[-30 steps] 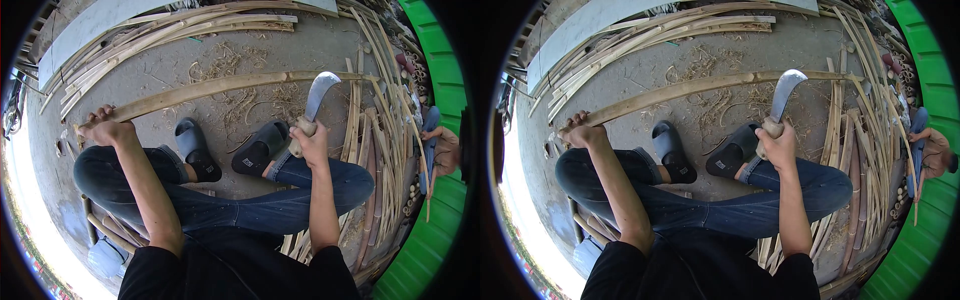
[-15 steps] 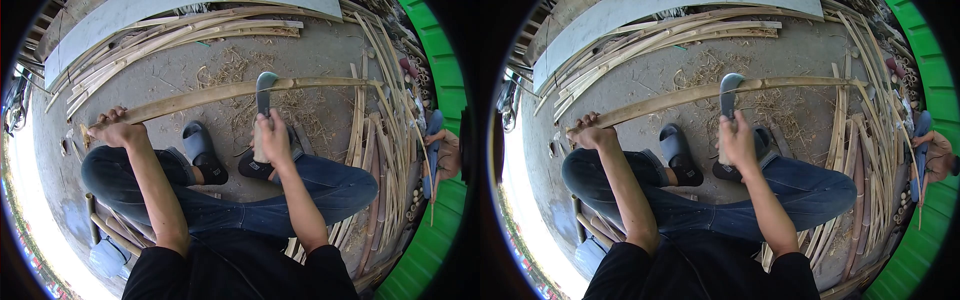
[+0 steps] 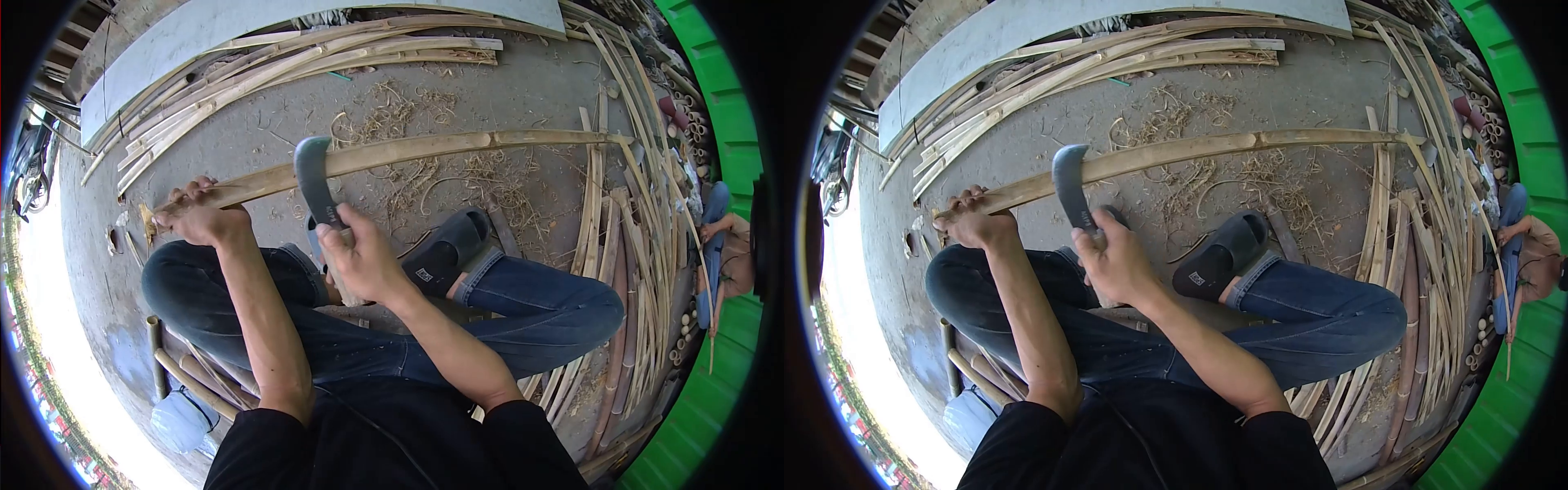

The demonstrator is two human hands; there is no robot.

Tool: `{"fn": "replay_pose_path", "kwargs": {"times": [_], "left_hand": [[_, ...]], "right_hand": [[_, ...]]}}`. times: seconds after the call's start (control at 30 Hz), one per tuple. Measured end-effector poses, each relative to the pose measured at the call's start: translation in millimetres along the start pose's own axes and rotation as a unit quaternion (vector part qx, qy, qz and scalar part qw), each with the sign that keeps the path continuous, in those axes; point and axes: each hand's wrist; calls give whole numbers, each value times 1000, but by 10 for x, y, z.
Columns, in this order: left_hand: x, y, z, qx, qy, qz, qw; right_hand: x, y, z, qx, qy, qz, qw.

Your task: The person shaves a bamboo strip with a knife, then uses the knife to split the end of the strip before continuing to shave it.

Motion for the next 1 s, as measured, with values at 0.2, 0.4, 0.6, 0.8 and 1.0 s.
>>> {"fn": "replay_pose_path", "kwargs": {"times": [0.2,0.4,0.6,0.8,1.0], "left_hand": [[146,-226,99,-14,60,19,998],[104,-202,77,-25,58,23,998],[116,-147,6,72,82,36,993],[134,-270,19,88,54,35,994],[78,-180,-16,103,58,32,992]], "right_hand": [[-214,610,20,110,7,-47,993],[-134,1681,444,281,14,110,953],[-175,2321,585,332,230,142,904],[-158,2933,409,275,25,468,839],[-185,3145,82,316,-90,397,857]]}}
Point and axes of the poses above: each hand's wrist, its own z-axis away from the middle knuckle, its own y-axis out of the back of the hand, x = y × z, and after that the axes turned 3 degrees about y, right-handed
